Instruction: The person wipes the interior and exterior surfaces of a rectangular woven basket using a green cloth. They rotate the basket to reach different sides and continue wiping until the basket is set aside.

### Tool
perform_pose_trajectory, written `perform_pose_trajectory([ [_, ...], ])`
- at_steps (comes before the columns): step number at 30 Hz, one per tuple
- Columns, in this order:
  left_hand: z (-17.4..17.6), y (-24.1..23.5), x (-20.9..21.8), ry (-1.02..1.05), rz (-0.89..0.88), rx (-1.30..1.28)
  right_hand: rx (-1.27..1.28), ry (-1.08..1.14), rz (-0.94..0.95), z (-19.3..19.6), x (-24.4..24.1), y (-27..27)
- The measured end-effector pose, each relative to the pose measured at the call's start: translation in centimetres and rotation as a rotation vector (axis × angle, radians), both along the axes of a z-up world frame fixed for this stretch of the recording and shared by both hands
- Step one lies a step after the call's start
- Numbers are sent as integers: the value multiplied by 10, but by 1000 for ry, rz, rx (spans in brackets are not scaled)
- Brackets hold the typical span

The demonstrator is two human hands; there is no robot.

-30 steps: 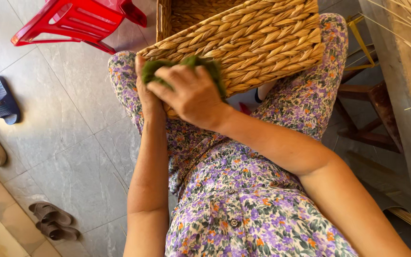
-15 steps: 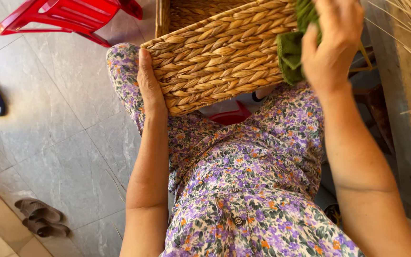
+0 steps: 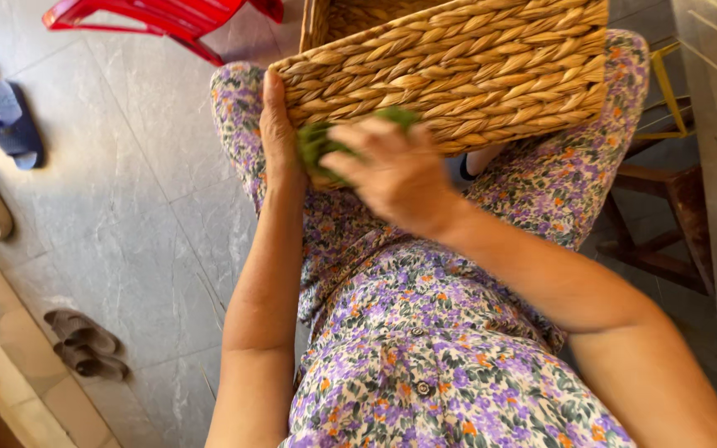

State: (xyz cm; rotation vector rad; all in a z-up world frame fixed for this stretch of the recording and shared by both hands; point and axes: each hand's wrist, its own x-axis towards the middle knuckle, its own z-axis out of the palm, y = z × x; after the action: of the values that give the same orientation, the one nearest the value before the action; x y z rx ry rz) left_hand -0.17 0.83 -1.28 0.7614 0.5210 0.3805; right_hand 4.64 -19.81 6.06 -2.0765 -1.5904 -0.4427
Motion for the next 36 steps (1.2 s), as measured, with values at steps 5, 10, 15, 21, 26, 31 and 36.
perform_pose_trajectory([
  [5, -16, 1, 0, 70, 34, 200, 58, 31, -169, -10, 73, -93],
  [10, -19, -1, 0, 32, 8, 141, 133, 317, -467, -1, 113, -156],
  [15, -31, -1, -4, 77, 16, 220, 261, 287, -377, -1, 84, -69],
  [21, -64, 10, -15, 64, -7, 330, 74, 35, -27, 12, -1, 73],
  [26, -63, 14, -17, 147, 56, 286, -66, -62, 17, 17, 34, 34],
  [31, -1, 10, -12, 110, -30, 441, -9, 206, -241, 28, 102, -87],
  [36, 56, 1, 3, 158, 345, 1596, 276, 421, -483, 13, 102, -140],
])
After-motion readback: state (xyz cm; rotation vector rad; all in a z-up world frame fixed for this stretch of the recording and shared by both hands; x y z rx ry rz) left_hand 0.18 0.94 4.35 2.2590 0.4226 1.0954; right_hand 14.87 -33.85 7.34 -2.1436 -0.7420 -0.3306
